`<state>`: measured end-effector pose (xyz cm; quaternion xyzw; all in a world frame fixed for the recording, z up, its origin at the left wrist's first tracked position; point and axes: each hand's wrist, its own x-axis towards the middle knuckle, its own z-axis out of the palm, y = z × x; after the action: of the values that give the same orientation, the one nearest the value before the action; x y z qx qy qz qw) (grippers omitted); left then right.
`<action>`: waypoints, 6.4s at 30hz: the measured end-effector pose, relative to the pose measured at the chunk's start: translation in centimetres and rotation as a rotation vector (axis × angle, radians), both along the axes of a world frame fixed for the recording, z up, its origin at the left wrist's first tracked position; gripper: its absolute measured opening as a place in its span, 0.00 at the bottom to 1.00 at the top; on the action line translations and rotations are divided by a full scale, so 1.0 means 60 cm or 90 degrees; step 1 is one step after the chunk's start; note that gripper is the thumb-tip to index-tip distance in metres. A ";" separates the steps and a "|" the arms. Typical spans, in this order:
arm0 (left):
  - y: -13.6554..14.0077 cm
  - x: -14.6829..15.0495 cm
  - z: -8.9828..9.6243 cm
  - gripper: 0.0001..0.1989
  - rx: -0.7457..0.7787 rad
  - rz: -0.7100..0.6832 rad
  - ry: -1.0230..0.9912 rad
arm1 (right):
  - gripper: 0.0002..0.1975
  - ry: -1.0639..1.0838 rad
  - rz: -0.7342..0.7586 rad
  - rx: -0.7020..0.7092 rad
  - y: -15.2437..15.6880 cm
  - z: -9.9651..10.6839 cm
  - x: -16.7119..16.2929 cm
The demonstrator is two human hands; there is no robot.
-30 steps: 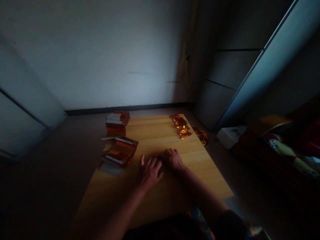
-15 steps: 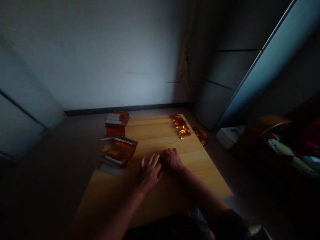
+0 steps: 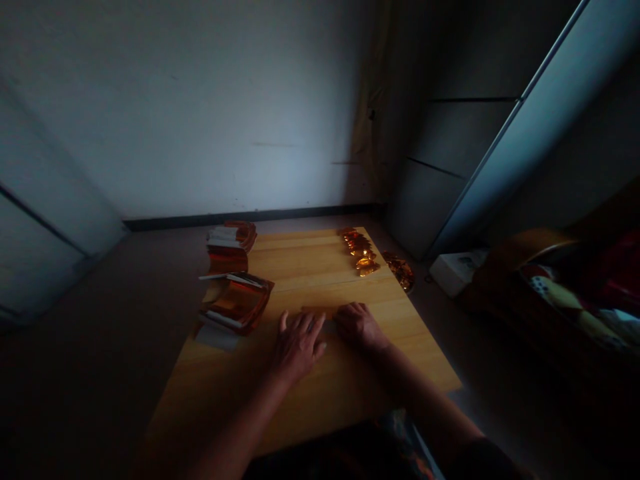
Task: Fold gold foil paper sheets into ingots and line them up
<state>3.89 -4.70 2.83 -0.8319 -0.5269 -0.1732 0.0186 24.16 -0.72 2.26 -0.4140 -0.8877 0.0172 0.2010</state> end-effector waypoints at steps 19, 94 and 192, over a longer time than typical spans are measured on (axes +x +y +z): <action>0.021 -0.011 0.002 0.16 -0.046 -0.006 0.017 | 0.14 0.116 0.025 -0.024 -0.003 -0.020 0.038; 0.025 -0.024 -0.015 0.12 -0.054 -0.035 0.001 | 0.10 -0.025 -0.139 -0.187 0.040 0.008 -0.037; 0.026 -0.028 0.011 0.16 0.000 -0.104 0.040 | 0.12 -0.051 -0.005 -0.156 -0.006 0.026 -0.026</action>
<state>2.20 -3.15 3.49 -0.8773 -0.4562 -0.1479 0.0206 22.60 -1.09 3.80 -0.4393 -0.8845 0.1080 0.1137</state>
